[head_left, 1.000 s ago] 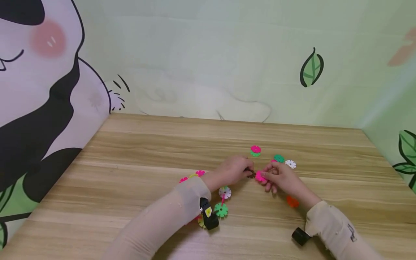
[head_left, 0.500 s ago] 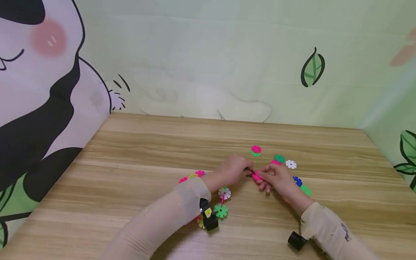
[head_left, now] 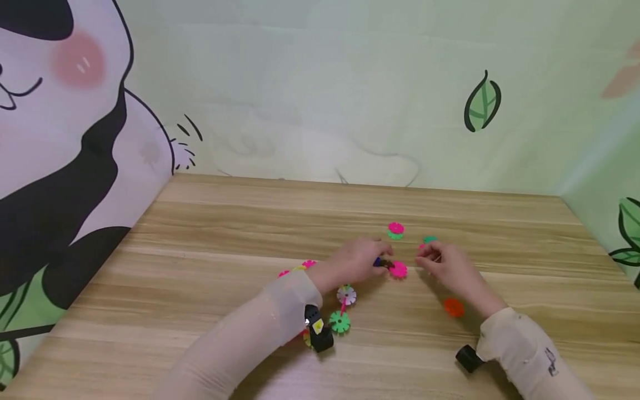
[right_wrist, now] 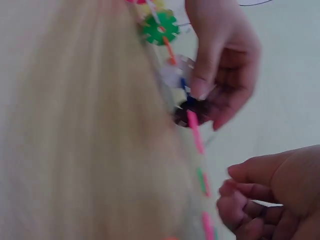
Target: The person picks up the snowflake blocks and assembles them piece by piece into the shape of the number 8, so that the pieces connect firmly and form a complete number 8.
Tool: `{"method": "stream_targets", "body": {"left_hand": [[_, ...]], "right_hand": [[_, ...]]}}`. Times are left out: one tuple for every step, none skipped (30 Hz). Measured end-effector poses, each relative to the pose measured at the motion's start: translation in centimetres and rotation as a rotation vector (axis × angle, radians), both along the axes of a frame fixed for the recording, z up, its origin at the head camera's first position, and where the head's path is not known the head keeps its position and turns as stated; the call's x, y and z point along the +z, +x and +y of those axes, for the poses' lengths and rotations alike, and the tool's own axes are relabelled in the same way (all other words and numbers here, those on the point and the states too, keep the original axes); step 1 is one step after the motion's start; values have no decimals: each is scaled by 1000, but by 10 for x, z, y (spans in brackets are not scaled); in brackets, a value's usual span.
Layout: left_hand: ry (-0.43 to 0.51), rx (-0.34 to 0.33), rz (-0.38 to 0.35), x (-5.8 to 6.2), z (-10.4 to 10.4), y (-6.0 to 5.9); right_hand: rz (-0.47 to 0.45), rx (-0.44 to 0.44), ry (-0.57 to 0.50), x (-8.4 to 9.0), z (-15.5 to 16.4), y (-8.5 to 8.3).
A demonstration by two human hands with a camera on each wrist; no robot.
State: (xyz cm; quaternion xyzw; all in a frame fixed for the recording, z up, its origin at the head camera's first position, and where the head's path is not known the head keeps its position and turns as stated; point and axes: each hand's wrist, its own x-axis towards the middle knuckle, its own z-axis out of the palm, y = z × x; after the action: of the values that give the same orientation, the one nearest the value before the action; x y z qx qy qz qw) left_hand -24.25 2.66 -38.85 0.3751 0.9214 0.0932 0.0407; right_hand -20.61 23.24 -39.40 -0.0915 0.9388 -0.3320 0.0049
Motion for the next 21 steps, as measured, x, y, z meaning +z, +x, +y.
{"method": "stream_targets", "body": {"left_hand": [[-11,-17,18,0,1,1],[-23,-36,38,1,2,1],[-33,-57,60,1,3,2],[-41,-80,83,0,4,2],[-43,-101,103,-1,5,2],[-42,-122,121,-2,5,2],[-40,-138,138,-3,6,1],[-34,-148,140,-5,6,1],[-27,-155,139,-6,6,0],[-19,-158,133,-7,6,0],[-10,-157,122,-8,7,0],[-3,-153,108,-9,7,-1],[1,-149,99,-9,7,-1],[6,-146,89,-10,7,-1],[10,-146,86,-10,8,-1],[16,-146,83,-10,8,-1],[21,-147,83,-11,8,-2],[25,-147,86,-11,9,-2],[28,-148,88,-12,9,-2],[32,-147,88,-12,9,-2],[35,-145,87,-13,9,-2]], "right_hand": [[-5,0,33,4,3,1],[-10,1,69,7,7,2],[-14,6,100,10,10,4],[-18,11,132,12,13,5],[-17,13,168,14,16,5],[-19,15,201,15,20,6],[-25,15,234,16,23,6],[-31,15,265,17,26,7],[-42,13,292,17,29,7],[-60,9,319,17,32,7],[-78,9,344,17,35,8],[-96,10,370,18,37,8],[-109,11,388,18,39,9],[-122,12,400,18,41,9],[-129,13,409,18,42,10],[-131,16,415,17,43,10],[-130,21,417,17,44,10],[-127,23,416,17,45,10],[-127,21,408,16,45,10],[-128,19,399,16,46,10],[-129,13,387,15,47,10]]}}
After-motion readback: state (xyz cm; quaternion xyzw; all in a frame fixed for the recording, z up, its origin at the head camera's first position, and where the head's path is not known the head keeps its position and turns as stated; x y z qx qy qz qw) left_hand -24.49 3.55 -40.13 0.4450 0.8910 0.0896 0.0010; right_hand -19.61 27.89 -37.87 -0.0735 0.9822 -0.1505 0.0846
